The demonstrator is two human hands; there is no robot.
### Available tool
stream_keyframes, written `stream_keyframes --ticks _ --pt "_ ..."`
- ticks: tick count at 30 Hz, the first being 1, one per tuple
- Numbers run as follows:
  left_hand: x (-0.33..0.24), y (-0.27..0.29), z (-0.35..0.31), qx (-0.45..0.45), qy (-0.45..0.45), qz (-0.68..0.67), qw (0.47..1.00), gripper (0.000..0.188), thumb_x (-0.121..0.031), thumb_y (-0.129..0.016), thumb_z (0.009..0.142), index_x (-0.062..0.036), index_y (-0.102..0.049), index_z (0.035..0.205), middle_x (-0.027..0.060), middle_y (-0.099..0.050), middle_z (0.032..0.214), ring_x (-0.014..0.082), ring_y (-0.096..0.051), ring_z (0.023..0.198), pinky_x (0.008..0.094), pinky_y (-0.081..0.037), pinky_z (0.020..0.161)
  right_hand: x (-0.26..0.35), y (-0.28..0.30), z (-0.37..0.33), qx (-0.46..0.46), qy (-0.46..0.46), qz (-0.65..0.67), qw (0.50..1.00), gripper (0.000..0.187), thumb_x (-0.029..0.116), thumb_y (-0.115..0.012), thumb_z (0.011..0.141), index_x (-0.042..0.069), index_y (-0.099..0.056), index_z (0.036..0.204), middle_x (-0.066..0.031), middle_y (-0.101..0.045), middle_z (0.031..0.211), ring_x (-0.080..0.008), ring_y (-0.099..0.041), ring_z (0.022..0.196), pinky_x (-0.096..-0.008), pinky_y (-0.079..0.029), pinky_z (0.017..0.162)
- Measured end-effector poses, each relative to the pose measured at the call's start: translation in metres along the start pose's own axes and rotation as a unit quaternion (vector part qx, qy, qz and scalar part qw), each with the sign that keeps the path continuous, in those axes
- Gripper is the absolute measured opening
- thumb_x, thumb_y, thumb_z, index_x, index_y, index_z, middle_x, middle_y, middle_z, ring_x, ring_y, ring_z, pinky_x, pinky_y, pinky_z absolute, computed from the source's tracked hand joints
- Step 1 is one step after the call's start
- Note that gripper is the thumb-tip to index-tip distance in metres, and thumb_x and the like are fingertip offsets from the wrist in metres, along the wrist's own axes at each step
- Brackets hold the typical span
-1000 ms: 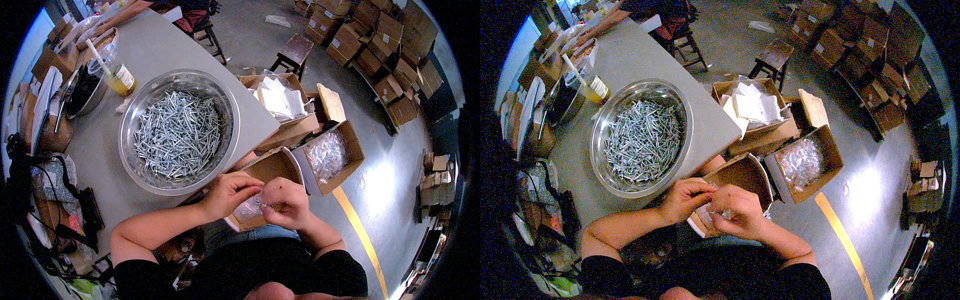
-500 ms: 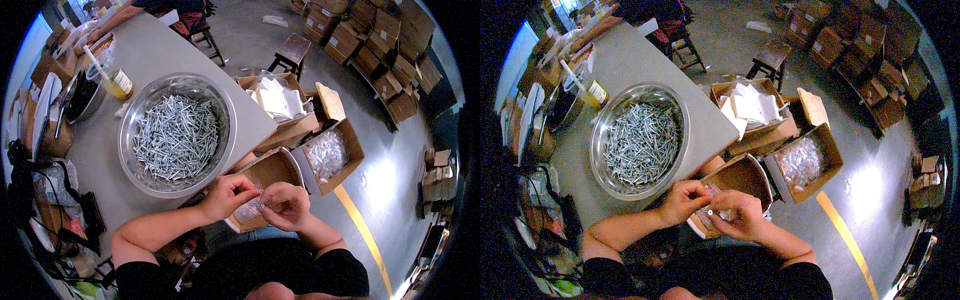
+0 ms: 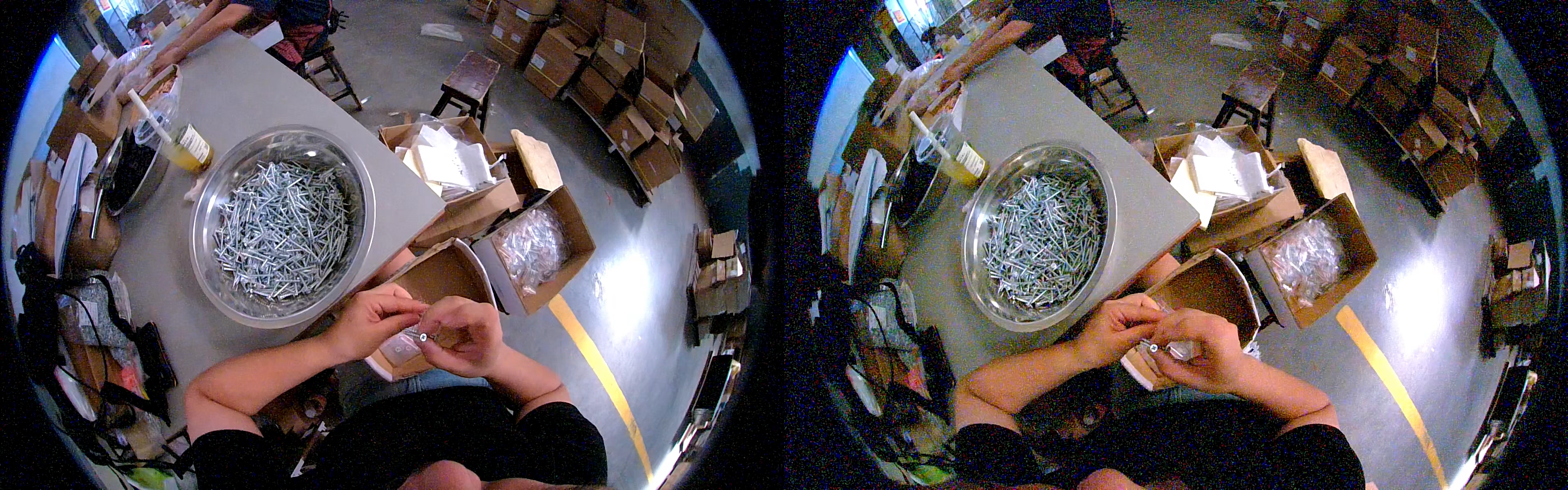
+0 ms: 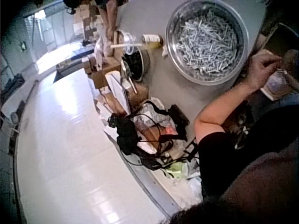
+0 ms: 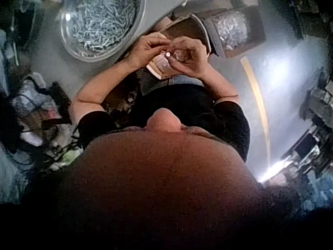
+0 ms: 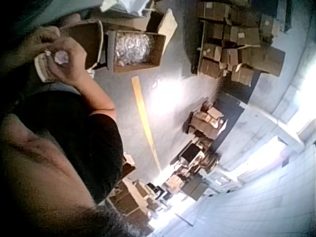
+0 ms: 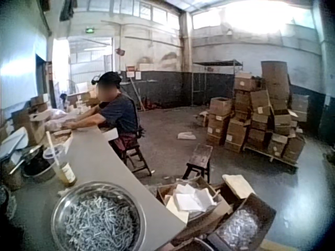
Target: The person picks nails from a metal bowl and places them into small plastic bags held over a cardboard box. The person repeatedly fills each bag and sets it into the box while continuing the process.
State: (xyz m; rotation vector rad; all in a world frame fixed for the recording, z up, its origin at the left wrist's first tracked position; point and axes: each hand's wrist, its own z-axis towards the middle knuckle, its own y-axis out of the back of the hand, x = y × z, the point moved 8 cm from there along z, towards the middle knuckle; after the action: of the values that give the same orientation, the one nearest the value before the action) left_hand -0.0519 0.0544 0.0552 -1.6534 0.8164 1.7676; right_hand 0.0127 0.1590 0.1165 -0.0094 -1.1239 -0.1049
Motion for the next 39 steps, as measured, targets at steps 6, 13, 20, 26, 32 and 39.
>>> stream_keyframes --ticks 6,13,20,26,32,39 --pt "0.013 0.006 -0.005 0.015 0.038 0.011 0.999 0.008 -0.007 -0.073 0.079 -0.0017 -0.067 0.081 0.0029 -0.061 0.08 0.0091 -0.057 0.07 0.0245 -0.046 0.061 -0.001 0.001 0.0 0.028 0.003 -0.071 0.997 0.021 0.003 -0.077 0.069 0.007 -0.064 0.086 -0.0103 -0.067 0.085 -0.026 -0.066 0.077 -0.0343 -0.054 0.07" --pt "-0.014 0.005 -0.005 -0.011 -0.046 0.092 0.995 0.015 -0.01 -0.077 0.074 -0.0025 -0.07 0.084 0.0032 -0.059 0.075 0.0118 -0.057 0.067 0.0257 -0.045 0.06 -0.008 0.014 0.0 0.023 0.007 -0.198 0.98 0.044 -0.008 -0.071 0.071 0.003 -0.043 0.104 -0.0129 -0.061 0.084 -0.0215 -0.062 0.077 -0.0324 -0.051 0.069" --pt "-0.02 0.01 -0.006 -0.035 -0.071 0.159 0.984 0.024 -0.012 -0.079 0.07 -0.0045 -0.072 0.091 0.0075 -0.061 0.08 0.0193 -0.06 0.071 0.0292 -0.048 0.065 0.004 0.017 0.009 0.057 0.008 -0.21 0.976 0.027 -0.004 -0.074 0.069 0.003 -0.057 0.089 -0.0098 -0.062 0.084 -0.0216 -0.063 0.074 -0.0307 -0.051 0.065" --pt "-0.026 0.007 -0.007 -0.031 -0.118 0.17 0.978 0.027 -0.01 -0.077 0.07 -0.0033 -0.071 0.095 0.0096 -0.062 0.083 0.0241 -0.063 0.076 0.0335 -0.051 0.071 0.006 0.002 0.013 0.128 0.025 -0.242 0.962 0.026 0.003 -0.075 0.069 0.006 -0.062 0.092 -0.0104 -0.064 0.086 -0.0269 -0.065 0.076 -0.0338 -0.054 0.066" --pt "-0.028 0.008 -0.008 -0.031 -0.126 0.176 0.976 0.029 -0.009 -0.076 0.068 -0.001 -0.069 0.095 0.0113 -0.062 0.087 0.026 -0.063 0.079 0.035 -0.051 0.073 0.009 0.0 0.021 0.154 -0.05 -0.237 0.958 0.029 0.006 -0.077 0.07 0.004 -0.064 0.096 -0.0123 -0.062 0.095 -0.0288 -0.064 0.083 -0.0352 -0.054 0.071" --pt "-0.03 0.003 -0.007 -0.019 -0.149 0.153 0.977 0.03 -0.005 -0.072 0.071 0.0 -0.063 0.099 0.0131 -0.063 0.092 0.0249 -0.064 0.085 0.035 -0.052 0.076 0.004 -0.001 0.021 0.229 -0.024 -0.287 0.93 0.022 0.003 -0.077 0.069 0.004 -0.063 0.086 -0.0129 -0.056 0.106 -0.0289 -0.058 0.1 -0.0352 -0.049 0.084"
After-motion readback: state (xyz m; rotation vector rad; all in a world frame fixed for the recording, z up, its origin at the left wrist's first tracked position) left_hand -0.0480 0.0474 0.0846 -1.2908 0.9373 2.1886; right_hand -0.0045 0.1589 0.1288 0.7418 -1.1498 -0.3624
